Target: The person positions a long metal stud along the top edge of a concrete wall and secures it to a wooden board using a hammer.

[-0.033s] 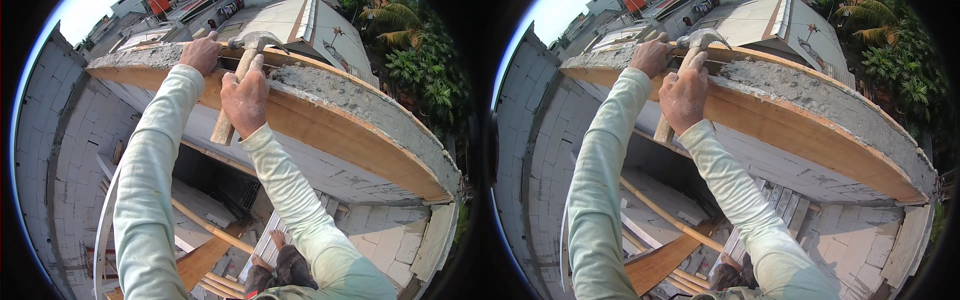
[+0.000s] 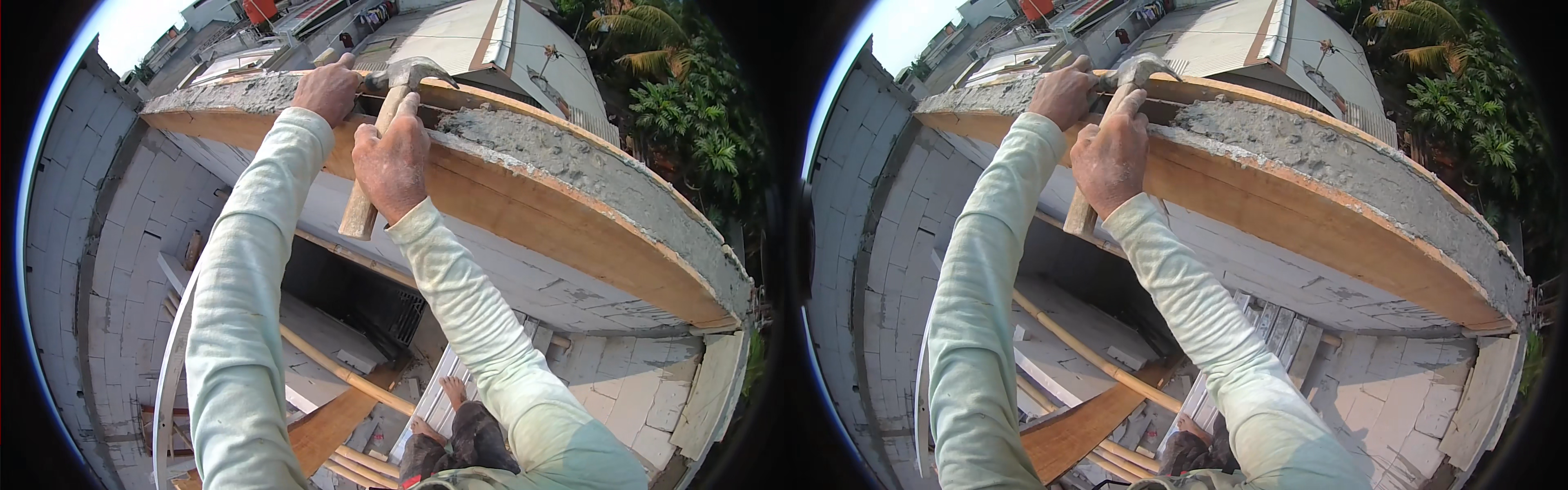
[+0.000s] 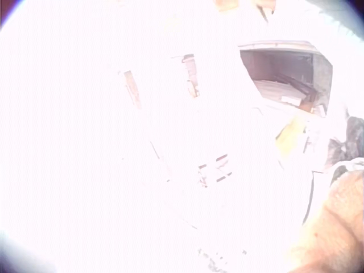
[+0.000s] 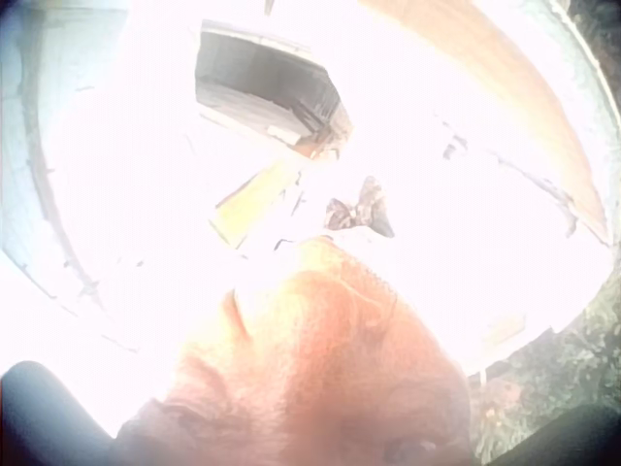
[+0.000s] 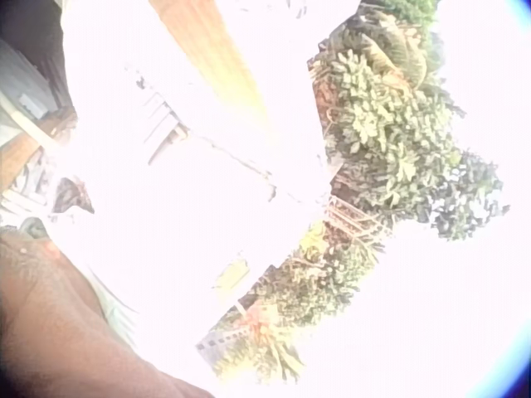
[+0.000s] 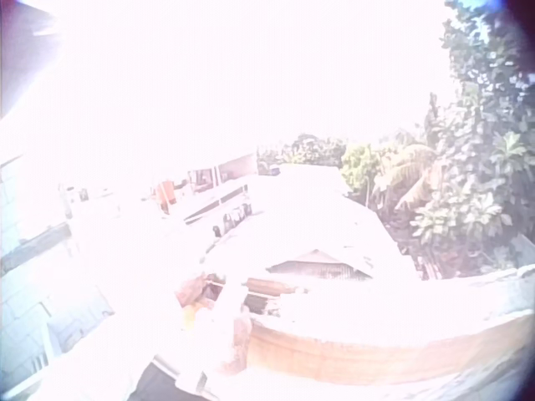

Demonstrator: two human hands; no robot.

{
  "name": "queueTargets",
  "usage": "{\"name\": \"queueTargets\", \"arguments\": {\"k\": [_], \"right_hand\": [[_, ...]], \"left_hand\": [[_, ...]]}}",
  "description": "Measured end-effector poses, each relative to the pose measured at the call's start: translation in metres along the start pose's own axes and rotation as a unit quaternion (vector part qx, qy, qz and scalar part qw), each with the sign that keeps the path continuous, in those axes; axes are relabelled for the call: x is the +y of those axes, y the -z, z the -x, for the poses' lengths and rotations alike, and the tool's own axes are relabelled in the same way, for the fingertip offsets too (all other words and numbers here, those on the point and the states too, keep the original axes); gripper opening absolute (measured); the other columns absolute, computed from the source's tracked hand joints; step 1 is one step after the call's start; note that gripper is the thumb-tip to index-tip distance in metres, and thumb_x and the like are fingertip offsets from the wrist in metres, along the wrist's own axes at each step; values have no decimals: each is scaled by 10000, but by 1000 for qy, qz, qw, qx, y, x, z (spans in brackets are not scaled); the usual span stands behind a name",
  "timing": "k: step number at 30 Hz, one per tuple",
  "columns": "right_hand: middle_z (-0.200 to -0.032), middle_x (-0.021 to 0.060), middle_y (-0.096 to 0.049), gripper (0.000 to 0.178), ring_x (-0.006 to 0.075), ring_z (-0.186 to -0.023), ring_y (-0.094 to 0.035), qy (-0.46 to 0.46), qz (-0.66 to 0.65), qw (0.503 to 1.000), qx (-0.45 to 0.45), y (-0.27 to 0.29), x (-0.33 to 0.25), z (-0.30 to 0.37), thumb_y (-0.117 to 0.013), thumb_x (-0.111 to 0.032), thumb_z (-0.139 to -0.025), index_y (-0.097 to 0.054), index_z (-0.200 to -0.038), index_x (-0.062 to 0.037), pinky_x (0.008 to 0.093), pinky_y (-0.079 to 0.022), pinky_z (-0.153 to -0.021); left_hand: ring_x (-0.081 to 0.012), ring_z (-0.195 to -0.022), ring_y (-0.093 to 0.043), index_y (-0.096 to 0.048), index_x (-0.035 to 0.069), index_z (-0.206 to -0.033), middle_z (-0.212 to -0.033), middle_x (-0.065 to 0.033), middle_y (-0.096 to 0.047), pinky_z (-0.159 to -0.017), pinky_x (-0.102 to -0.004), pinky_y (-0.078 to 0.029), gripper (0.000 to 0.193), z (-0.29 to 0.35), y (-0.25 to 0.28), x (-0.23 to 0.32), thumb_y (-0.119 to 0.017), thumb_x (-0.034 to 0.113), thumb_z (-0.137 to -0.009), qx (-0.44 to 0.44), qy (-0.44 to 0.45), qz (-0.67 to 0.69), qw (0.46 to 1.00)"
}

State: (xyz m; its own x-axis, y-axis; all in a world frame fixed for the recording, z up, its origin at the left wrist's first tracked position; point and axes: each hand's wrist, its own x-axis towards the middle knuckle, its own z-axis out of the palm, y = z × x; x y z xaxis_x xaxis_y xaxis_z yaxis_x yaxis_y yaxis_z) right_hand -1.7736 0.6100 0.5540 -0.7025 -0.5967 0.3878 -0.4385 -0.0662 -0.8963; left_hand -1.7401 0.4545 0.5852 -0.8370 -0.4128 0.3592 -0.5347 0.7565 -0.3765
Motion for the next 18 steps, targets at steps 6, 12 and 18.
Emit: {"name": "queueTargets", "arguments": {"k": [6,12,18], "right_hand": [[-964,369,-545,620,434,-884,-597,53,-33,996,69,5,8,-8,-561,-82,-742,-309,-1203,247,411,-464,-838],[-977,379,-538,615,435,-906,-590,21,18,999,46,-7,6,-4,-556,-90,-752,-304,-1202,246,411,-465,-847],[-1032,385,-506,608,473,-957,-543,10,-75,996,43,15,1,-9,-511,-50,-748,-256,-1212,249,444,-426,-889]], "left_hand": [[-312,-878,-614,-655,50,-863,-998,-93,-546,-730,-436,-506,135,2,4,0,-559,111,-790,-16,27,24,999],[-313,-884,-614,-654,38,-864,-1012,-94,-550,-734,-428,-507,135,0,1,-1,-561,107,-793,-3,8,17,1000],[-304,-846,-613,-658,65,-886,-966,-76,-535,-709,-432,-501,154,2,-2,-5,-585,173,-804,4,6,9,1000]]}}
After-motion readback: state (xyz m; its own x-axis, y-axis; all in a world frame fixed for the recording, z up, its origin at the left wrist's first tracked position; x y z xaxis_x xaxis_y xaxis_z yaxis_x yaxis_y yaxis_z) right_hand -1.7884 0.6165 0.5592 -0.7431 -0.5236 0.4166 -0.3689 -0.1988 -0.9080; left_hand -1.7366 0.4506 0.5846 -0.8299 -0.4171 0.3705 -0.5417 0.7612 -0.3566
